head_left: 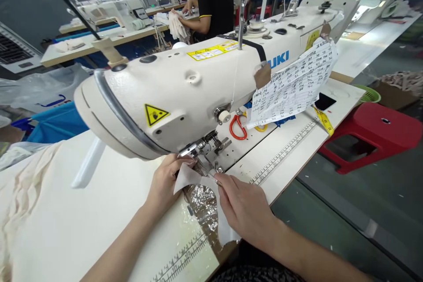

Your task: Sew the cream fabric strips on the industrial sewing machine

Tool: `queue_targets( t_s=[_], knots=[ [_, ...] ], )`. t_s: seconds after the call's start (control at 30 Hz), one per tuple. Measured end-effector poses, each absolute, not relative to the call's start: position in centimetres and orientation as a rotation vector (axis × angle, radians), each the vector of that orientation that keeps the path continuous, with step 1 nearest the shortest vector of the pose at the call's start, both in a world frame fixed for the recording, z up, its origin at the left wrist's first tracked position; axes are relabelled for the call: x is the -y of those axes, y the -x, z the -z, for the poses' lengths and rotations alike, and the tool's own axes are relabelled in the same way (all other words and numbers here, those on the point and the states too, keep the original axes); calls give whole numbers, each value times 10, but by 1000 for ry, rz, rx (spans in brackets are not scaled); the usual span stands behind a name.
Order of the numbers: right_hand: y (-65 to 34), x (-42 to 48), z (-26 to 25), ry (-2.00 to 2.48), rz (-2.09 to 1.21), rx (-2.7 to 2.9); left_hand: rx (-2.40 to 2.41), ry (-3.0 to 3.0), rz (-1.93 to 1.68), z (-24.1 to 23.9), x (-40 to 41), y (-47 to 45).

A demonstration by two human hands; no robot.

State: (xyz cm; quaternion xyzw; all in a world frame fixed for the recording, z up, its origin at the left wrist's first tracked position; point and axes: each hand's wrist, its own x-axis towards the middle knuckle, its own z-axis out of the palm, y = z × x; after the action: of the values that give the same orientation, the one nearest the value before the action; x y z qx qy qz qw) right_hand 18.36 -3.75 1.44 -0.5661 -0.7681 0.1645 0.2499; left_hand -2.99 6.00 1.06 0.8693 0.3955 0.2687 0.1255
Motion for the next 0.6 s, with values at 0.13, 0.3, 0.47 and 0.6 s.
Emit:
queue_targets(
  t_s=[0.13,0.3,0.47,0.6],
  knots=[
    [-178,30,-14,1534,-362,2142,-1179,-2527,-827,-9,-62,31],
    [-174,25,-13,1525,-315,2157,-1241,-2516,-854,-4,-63,31],
    [-174,23,-11,1524,-289,2163,-1288,-2547,-853,2,-65,32],
    [-173,22,-12,1530,-289,2172,-1297,-2593,-881,5,-65,31]
  ],
)
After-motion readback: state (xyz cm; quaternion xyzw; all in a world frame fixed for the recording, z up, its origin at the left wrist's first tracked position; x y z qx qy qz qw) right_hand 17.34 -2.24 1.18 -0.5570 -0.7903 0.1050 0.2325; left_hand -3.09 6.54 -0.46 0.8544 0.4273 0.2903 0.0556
